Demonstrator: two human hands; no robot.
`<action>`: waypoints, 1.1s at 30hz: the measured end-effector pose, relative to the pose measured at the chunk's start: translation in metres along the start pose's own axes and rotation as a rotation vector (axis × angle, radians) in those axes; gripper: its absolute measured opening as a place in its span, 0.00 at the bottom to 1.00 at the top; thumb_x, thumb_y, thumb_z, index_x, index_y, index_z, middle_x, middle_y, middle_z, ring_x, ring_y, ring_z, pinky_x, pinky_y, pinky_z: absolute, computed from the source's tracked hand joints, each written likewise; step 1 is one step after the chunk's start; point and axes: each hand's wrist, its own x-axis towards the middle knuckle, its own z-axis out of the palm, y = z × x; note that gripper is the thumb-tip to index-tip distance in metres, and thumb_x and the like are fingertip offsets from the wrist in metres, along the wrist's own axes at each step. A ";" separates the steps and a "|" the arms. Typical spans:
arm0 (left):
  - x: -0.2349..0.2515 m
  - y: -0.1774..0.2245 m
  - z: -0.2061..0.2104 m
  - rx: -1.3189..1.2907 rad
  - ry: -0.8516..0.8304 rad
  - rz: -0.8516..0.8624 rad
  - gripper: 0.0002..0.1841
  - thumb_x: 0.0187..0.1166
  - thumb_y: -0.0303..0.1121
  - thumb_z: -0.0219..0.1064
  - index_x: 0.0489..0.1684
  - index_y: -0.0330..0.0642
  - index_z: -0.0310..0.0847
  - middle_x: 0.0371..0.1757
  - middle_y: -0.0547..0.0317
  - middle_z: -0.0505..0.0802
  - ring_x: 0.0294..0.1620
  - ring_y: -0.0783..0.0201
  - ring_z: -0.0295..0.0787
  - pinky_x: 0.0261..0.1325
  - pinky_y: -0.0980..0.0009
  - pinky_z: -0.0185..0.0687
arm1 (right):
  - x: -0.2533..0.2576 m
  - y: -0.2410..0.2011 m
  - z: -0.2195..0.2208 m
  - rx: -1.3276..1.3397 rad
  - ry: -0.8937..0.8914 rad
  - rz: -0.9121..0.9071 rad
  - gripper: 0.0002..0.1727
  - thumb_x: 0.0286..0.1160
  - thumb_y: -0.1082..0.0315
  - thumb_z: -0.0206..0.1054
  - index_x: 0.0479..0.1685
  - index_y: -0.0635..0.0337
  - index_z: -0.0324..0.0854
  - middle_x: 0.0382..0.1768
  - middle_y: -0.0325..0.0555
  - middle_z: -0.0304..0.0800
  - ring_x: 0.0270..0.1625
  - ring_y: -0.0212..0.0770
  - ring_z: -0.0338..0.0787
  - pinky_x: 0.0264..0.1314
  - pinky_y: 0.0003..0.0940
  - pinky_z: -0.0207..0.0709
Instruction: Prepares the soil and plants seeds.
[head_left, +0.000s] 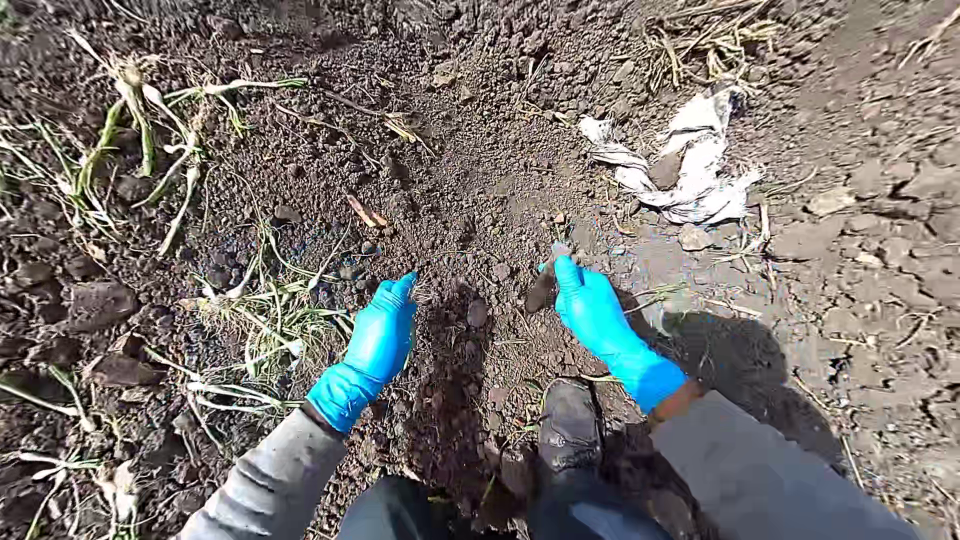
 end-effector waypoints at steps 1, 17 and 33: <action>-0.006 0.001 0.038 -0.011 -0.108 0.021 0.25 0.87 0.25 0.60 0.84 0.41 0.73 0.63 0.38 0.87 0.56 0.44 0.91 0.62 0.44 0.88 | 0.002 0.018 0.009 -0.023 -0.014 0.061 0.39 0.86 0.28 0.41 0.38 0.53 0.85 0.13 0.43 0.68 0.13 0.43 0.69 0.17 0.43 0.66; 0.034 0.080 0.005 0.074 0.001 0.067 0.07 0.81 0.30 0.70 0.47 0.41 0.94 0.47 0.43 0.95 0.49 0.42 0.94 0.52 0.33 0.83 | 0.013 -0.034 -0.004 0.228 0.199 -0.084 0.33 0.91 0.39 0.49 0.26 0.56 0.80 0.13 0.40 0.70 0.16 0.40 0.73 0.18 0.44 0.69; -0.013 0.034 0.022 0.309 -0.391 0.186 0.33 0.77 0.16 0.64 0.87 0.39 0.69 0.74 0.38 0.84 0.58 0.39 0.93 0.57 0.41 0.89 | -0.057 -0.050 -0.060 0.092 0.015 -0.085 0.31 0.91 0.37 0.45 0.34 0.49 0.83 0.10 0.35 0.65 0.09 0.33 0.63 0.10 0.29 0.60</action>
